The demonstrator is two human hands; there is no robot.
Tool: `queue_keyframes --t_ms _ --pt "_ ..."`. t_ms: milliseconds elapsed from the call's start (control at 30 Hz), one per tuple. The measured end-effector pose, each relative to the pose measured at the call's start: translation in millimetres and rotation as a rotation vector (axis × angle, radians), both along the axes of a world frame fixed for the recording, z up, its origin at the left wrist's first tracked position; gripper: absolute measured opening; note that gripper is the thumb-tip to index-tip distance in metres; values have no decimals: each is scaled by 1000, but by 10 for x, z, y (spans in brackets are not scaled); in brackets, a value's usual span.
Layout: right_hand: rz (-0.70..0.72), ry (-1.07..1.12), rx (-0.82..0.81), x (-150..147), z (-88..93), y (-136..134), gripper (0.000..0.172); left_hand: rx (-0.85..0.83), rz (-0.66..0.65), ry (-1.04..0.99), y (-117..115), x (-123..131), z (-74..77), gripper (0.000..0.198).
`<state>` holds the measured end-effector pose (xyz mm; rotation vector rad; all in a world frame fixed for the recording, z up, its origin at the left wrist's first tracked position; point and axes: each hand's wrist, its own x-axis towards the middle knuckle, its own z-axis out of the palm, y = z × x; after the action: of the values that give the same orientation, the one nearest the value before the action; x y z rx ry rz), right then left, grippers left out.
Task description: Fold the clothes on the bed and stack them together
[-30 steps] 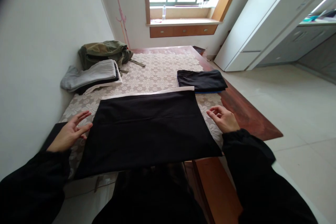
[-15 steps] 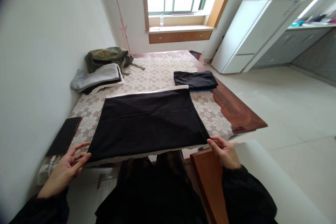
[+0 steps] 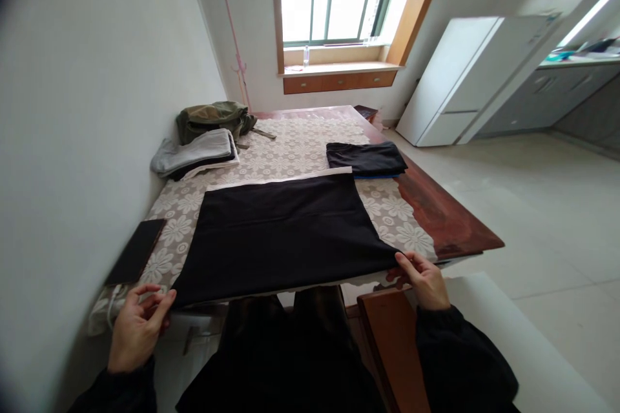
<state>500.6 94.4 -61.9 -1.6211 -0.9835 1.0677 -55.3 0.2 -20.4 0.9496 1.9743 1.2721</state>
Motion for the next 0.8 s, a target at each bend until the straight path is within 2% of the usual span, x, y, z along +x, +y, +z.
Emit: queue_keyframes --t_ms 233,367,500,633,800 --pt "-70 29 19 -24 -162 -117 43 105 153 -34 -56 164 -144 58" --pt "-192 107 78 -92 -249 -151 51 195 280 -59 -72 128 -247 52" --pt "-289 205 100 -130 -320 -145 57 208 368 -123 -58 110 -291 57" --pt "-308 222 115 -139 -375 -143 54 149 352 -242 -84 145 -332 64" --pt "-321 170 151 -196 -386 -157 56 3 218 -248 -150 223 -400 60"
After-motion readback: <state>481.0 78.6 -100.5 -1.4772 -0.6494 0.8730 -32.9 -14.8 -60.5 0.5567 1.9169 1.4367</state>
